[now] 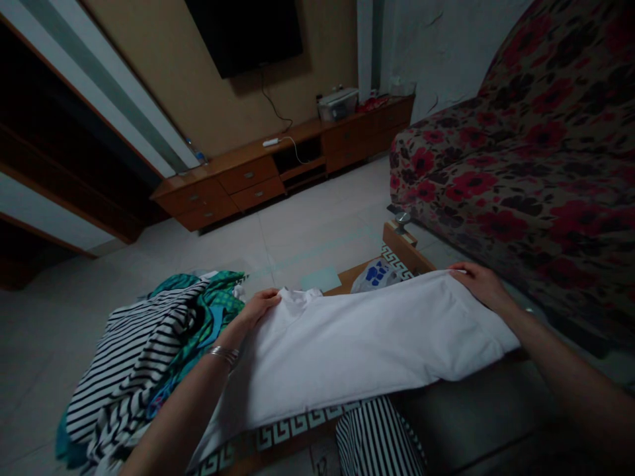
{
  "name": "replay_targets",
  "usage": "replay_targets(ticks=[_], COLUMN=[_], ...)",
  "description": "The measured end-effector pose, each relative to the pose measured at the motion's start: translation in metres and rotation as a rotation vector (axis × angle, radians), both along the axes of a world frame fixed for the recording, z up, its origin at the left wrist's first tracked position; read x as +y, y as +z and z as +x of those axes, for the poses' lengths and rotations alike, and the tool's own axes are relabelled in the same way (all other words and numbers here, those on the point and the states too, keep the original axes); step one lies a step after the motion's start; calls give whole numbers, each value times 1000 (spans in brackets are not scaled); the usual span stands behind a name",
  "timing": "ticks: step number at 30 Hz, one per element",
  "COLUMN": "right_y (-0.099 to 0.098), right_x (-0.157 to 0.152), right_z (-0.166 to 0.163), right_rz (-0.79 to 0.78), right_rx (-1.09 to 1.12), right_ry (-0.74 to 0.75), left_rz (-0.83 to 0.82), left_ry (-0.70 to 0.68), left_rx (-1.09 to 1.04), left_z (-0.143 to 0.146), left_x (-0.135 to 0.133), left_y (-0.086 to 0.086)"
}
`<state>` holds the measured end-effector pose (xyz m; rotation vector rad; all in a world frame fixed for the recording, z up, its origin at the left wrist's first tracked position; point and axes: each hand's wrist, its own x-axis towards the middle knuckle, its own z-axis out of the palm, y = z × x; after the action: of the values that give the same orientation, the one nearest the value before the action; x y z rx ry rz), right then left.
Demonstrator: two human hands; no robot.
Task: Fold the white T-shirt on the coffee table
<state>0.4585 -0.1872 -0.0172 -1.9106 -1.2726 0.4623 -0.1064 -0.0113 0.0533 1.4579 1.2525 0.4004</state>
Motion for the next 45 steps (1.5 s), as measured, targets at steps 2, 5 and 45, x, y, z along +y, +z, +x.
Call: replay_targets(ticks=[2,5,45], right_y=[-4,-7,111], right_x=[2,7,140], right_z=[0,2,-292], right_rz=[-3,-57,-273], right_rx=[-110,-336,-352], right_ry=[19,18,1210], left_rz=[167,231,-14], left_ry=[-19,-42,118], left_rx=[77,114,-234], left_z=[2,1,7], left_x=[10,21,8], left_y=[-7,-11,-7])
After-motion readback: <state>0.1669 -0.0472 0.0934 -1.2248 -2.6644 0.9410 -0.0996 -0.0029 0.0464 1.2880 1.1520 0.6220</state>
